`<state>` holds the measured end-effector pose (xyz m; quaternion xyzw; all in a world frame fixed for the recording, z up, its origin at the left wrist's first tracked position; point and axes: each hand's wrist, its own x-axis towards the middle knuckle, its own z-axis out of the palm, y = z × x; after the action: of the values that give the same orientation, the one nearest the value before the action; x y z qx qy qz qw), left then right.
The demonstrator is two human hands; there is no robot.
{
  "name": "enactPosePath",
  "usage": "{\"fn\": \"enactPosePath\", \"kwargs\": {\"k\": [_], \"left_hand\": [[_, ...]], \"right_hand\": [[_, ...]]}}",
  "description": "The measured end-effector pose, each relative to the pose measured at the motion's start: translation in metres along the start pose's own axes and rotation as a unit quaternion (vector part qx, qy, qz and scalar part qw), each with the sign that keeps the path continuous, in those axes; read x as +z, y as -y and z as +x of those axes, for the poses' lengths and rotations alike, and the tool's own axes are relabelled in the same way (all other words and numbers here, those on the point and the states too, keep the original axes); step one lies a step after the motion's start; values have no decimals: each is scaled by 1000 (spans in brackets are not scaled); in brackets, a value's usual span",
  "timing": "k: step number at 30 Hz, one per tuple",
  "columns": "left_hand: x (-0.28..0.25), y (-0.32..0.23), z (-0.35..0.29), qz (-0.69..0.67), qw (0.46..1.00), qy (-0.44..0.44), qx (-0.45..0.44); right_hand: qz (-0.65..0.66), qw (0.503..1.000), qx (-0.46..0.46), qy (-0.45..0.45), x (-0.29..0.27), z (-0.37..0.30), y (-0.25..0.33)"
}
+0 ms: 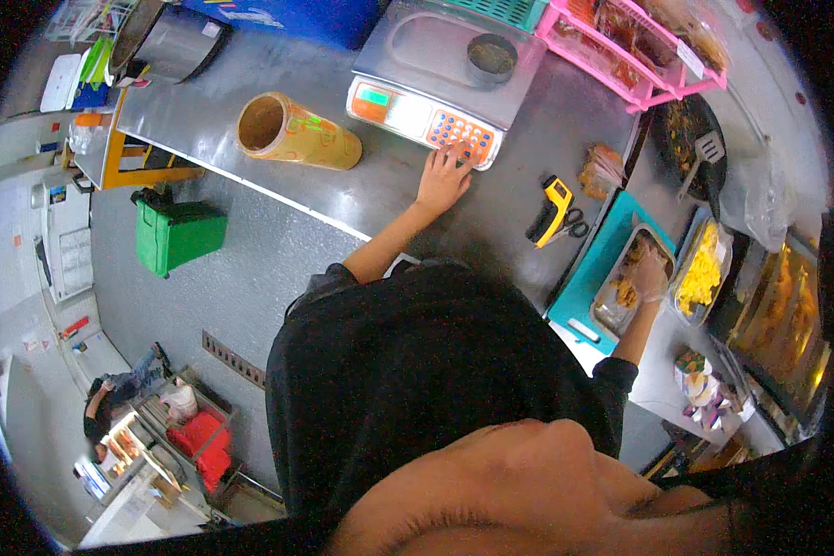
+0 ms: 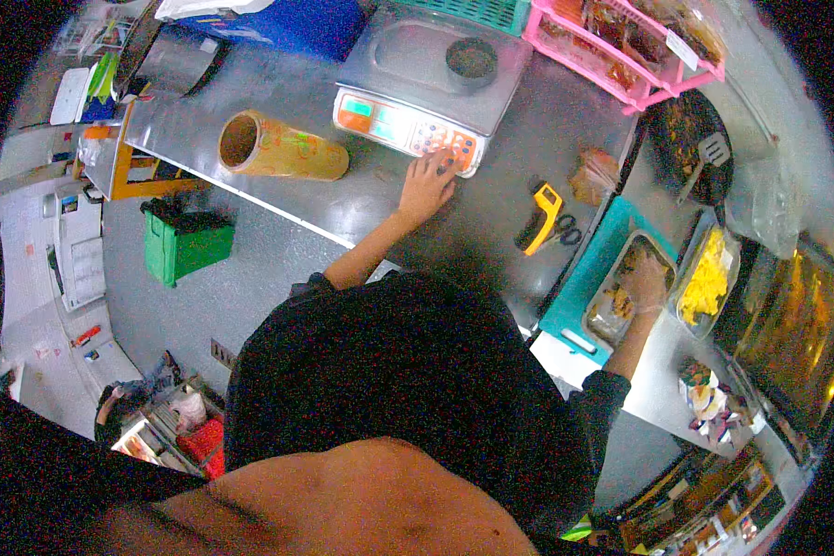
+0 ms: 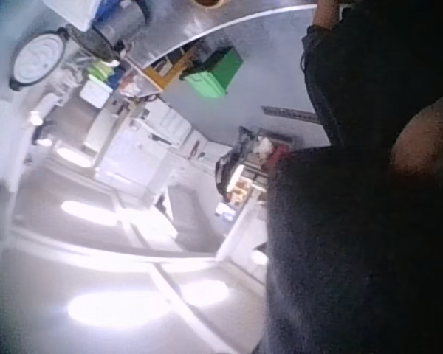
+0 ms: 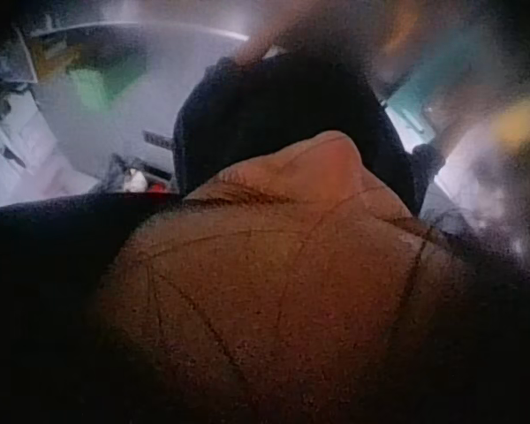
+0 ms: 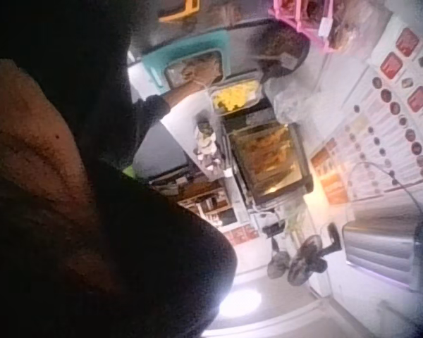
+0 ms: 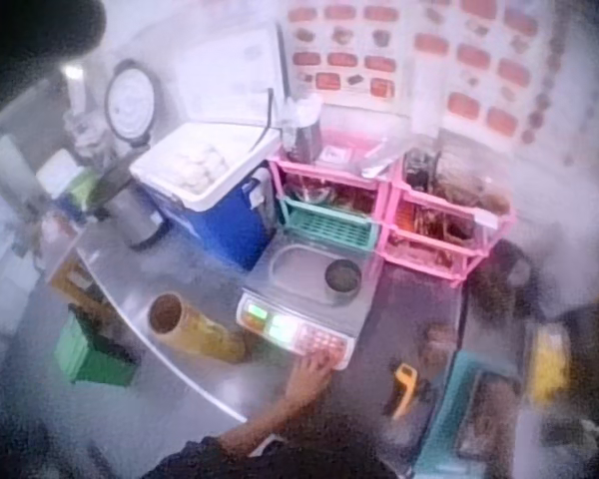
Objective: The person assembles multiple food orders by placing steamed buns and fried items into branded boxes and containers. They add condiment packets and arrange the completed orders on the counter.
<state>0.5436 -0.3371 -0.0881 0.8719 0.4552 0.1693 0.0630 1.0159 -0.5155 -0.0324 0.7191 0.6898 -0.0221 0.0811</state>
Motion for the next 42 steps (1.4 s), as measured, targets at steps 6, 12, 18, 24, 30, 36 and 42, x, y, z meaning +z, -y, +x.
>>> {"fn": "enactPosePath", "kwargs": {"k": [6, 12, 18, 24, 30, 36, 42], "left_hand": [[-2, -4, 5, -16, 1000, -7, -6], [-36, -3, 24, -122, 989, -77, -32], [-53, 8, 37, -173, 959, -188, -125], [-63, -3, 46, -213, 956, -183, -85], [-67, 18, 21, -170, 957, -219, -86], [-63, 45, 2, -157, 955, -193, -163], [-54, 47, 0, -142, 961, -184, -151]], "right_hand": [[19, 991, 46, 126, -9, 12, 0], [78, 980, 182, -19, -26, -5, -10], [343, 905, 139, -210, -86, 58, 65], [381, 889, -149, -205, -151, 250, 237], [121, 963, -179, -160, -152, 306, 280], [303, 903, 142, -271, -128, 160, 188], [60, 804, 588, -67, -20, 22, 48]]}}
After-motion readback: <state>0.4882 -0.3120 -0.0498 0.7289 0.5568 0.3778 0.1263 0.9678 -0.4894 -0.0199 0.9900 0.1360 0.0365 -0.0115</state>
